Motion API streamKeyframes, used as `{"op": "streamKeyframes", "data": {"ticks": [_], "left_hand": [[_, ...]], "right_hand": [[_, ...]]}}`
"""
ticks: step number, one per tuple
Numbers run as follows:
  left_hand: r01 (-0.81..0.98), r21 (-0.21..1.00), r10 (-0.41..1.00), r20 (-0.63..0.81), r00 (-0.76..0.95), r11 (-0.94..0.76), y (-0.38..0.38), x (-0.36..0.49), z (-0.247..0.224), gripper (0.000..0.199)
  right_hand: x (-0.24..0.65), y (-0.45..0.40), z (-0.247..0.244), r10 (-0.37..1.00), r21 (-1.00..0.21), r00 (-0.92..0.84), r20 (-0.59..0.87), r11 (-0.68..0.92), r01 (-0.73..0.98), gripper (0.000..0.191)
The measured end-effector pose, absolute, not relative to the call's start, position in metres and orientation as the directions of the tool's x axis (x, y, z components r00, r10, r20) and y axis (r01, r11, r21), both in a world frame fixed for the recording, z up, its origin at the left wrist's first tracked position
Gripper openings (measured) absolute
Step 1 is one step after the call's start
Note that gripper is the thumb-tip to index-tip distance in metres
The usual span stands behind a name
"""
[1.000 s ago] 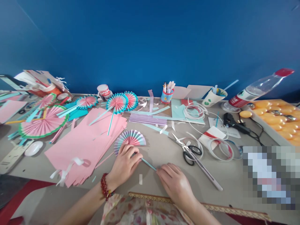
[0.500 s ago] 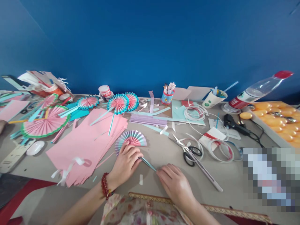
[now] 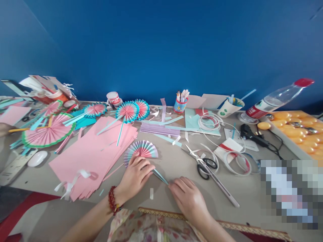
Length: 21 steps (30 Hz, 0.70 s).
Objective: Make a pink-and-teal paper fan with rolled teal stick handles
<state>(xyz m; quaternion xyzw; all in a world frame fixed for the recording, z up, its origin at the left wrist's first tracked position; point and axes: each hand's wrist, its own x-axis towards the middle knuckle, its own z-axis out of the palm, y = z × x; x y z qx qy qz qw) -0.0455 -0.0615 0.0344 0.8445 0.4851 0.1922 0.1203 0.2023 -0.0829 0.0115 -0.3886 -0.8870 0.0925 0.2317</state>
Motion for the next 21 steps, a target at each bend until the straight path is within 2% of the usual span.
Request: {"op": "streamKeyframes", "data": {"ticks": [7, 21], "left_hand": [[0.785, 0.368, 0.867, 0.196, 0.459, -0.499, -0.0621, -0.0451, 0.0328, 0.019], [0.794, 0.338, 0.863, 0.189, 0.468, -0.505, -0.0624, -0.0460, 0.0282, 0.024]], "right_hand": [[0.2024, -0.0838, 0.0079, 0.732, -0.339, -0.597, 0.328, 0.681, 0.650, 0.024], [0.2015, -0.0818, 0.0098, 0.722, -0.327, -0.591, 0.361, 0.691, 0.644, 0.032]]}}
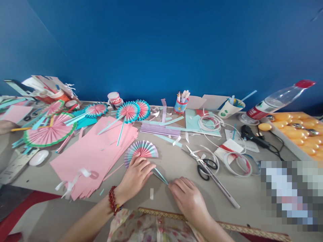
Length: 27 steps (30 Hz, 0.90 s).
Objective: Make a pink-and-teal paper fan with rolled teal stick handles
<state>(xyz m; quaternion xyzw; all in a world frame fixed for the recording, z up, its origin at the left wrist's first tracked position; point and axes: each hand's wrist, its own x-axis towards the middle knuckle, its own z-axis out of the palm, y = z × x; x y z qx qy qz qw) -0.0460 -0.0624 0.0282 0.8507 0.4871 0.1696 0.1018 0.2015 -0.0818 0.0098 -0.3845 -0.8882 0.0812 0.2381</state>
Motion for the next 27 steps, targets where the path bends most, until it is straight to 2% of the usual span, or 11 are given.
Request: {"op": "streamKeyframes", "data": {"ticks": [6, 15, 24, 27], "left_hand": [[0.819, 0.295, 0.870, 0.205, 0.448, -0.491, -0.0612, -0.0466, 0.0304, 0.036], [0.805, 0.347, 0.876, 0.187, 0.444, -0.482, -0.0613, -0.0472, 0.0315, 0.011], [0.833, 0.273, 0.873, 0.233, 0.428, -0.482, -0.0612, -0.0479, 0.0304, 0.009], [0.825, 0.310, 0.880, 0.228, 0.418, -0.472, -0.0606, -0.0504, 0.0293, 0.011]], "right_hand": [[0.2013, -0.0821, 0.0112, 0.724, -0.325, -0.592, 0.355, 0.689, 0.648, 0.028], [0.2022, -0.0841, 0.0087, 0.738, -0.367, -0.582, 0.342, 0.675, 0.640, 0.027], [0.2014, -0.0826, 0.0099, 0.741, -0.379, -0.573, 0.350, 0.671, 0.637, 0.030], [0.2007, -0.0820, 0.0118, 0.736, -0.363, -0.576, 0.355, 0.676, 0.641, 0.029]]}}
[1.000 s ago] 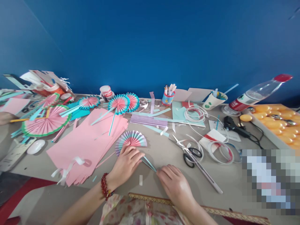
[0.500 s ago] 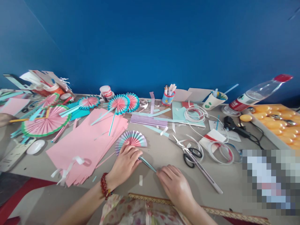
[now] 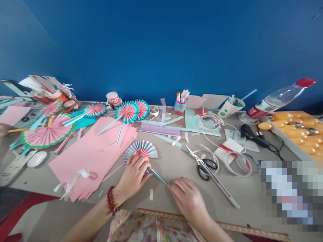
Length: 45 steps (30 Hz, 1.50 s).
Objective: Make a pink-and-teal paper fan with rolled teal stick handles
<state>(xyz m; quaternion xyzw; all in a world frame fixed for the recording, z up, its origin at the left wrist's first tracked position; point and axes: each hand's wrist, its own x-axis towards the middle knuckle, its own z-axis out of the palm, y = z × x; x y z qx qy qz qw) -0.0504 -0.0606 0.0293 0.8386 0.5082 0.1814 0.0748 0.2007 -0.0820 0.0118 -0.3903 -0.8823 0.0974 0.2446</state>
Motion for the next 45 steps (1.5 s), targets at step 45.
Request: {"op": "streamKeyframes", "data": {"ticks": [45], "left_hand": [[0.828, 0.380, 0.910, 0.204, 0.360, -0.413, -0.111, -0.007, 0.021, 0.047]], "right_hand": [[0.198, -0.084, 0.015, 0.736, -0.437, -0.591, 0.330, 0.674, 0.596, 0.027]]}}
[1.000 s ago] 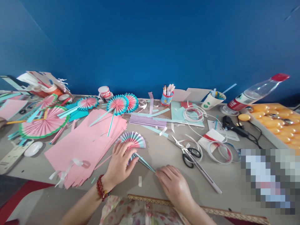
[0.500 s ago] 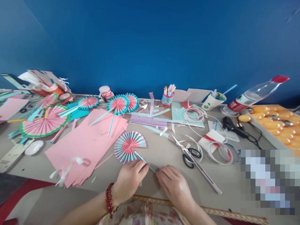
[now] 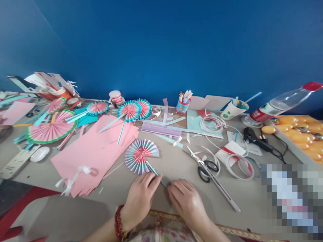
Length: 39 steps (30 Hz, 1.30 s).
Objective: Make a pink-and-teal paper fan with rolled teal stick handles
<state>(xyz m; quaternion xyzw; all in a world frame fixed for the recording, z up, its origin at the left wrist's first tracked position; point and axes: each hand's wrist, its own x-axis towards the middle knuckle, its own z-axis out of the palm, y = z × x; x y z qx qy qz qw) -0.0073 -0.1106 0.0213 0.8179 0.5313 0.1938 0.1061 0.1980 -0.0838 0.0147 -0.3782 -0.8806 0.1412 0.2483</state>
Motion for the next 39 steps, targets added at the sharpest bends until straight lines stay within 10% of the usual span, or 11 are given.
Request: {"op": "streamKeyframes", "data": {"ticks": [11, 26, 39], "left_hand": [[0.789, 0.591, 0.964, 0.266, 0.008, -0.170, -0.110, -0.001, 0.019, 0.002], [0.821, 0.560, 0.983, 0.185, 0.013, -0.116, -0.100, 0.008, 0.020, 0.012], [0.727, 0.471, 0.836, 0.043, 0.547, -0.500, -0.055, -0.046, 0.043, 0.021]], "right_hand": [[0.170, -0.098, 0.007, 0.793, -0.522, -0.508, 0.336, 0.606, 0.601, 0.021], [0.150, -0.118, 0.008, 0.819, -0.500, -0.495, 0.289, 0.570, 0.652, 0.017], [0.210, 0.008, 0.054, 0.564, -0.323, -0.727, 0.391, 0.824, 0.465, 0.018]]}}
